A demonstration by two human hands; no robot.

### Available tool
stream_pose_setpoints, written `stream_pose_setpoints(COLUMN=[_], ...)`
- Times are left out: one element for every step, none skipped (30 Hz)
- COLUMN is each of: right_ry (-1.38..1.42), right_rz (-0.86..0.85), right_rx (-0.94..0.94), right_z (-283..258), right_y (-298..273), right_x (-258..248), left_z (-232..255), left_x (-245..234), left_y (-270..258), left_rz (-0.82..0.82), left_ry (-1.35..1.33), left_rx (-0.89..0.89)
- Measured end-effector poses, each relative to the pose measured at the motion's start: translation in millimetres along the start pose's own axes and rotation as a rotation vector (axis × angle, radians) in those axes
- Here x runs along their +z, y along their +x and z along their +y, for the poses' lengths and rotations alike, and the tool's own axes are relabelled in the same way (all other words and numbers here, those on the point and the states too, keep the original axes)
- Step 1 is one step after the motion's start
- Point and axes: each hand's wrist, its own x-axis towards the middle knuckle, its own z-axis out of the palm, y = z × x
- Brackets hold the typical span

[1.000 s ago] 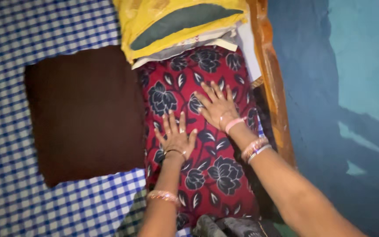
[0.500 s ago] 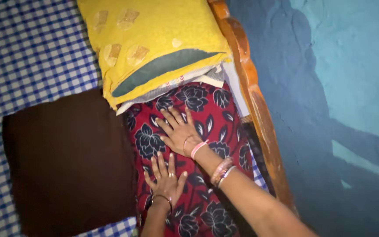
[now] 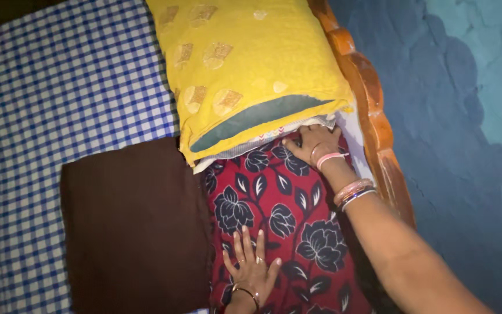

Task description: The person folds a brown piece of clothing on a blue and white checkered bedsheet, smoothing and aligning the edges. They then fold a red floral-patterned cloth and place it on top of the brown one, creating a neat stack.

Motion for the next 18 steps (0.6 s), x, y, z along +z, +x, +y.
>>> stream_pose_setpoints(right_ry=[-0.056,-0.113,-0.088,-0.065,-0.040,-0.061,-0.085,-0.110,-0.029,0.051,0.138,0.106,0.071,0.036,0.026,0.016,0.005,-0.019], right_rz=[-0.041,-0.083,-0.161,-0.238,-0.313,-0.300,-0.286,-0.272,-0.190,-0.108,-0.031,-0.046,-0.064,-0.082,-0.093,-0.103,-0.112,-0.093], right_rx=[-0.066,-0.132,-0.170,-0.210,-0.255,-0.272,-0.286,-0.300,-0.349,-0.399,-0.451,-0.414,-0.373,-0.331,-0.312,-0.294,-0.275,-0.273], right_z=[0,0,4,8,8,8,10,10,9,7,2,-3,-5,-6,-10,-15,-20,-26], right_y=[1,3,8,12,17,20,20,21,20,17,12,4,-7,-19,-31,-44,-59,-75], right_x=[-5,-12,-20,-28,-33,-36,-37,-38,-39,-40,-39,-40,-43,-48,-57,-69,-80,-92], left_z=[0,0,1,2,1,0,2,3,4,4,1,0,0,1,1,1,1,-2], left_x=[-1,-2,-3,-4,-5,-6,-6,-6,-8,-9,-10,-11,-10,-9,-11,-13,-14,-17], left_y=[-1,-2,-2,-2,-3,-4,-5,-6,-6,-5,-7,-9,-10,-11,-12,-13,-15,-17], left_rz=[0.002,0.004,0.010,0.007,0.006,0.005,0.005,0.004,0.009,0.009,0.005,0.001,-0.010,-0.021,-0.031,0.000,0.030,0.060], left_ry=[-0.006,-0.011,-0.019,-0.031,-0.043,-0.055,-0.054,-0.054,-0.053,-0.058,-0.062,-0.066,-0.073,-0.080,-0.086,-0.106,-0.126,-0.145], left_rx=[0.002,0.004,0.009,0.015,0.018,0.022,0.025,0.028,0.031,0.028,0.018,0.009,0.010,0.011,0.010,0.039,0.069,0.099])
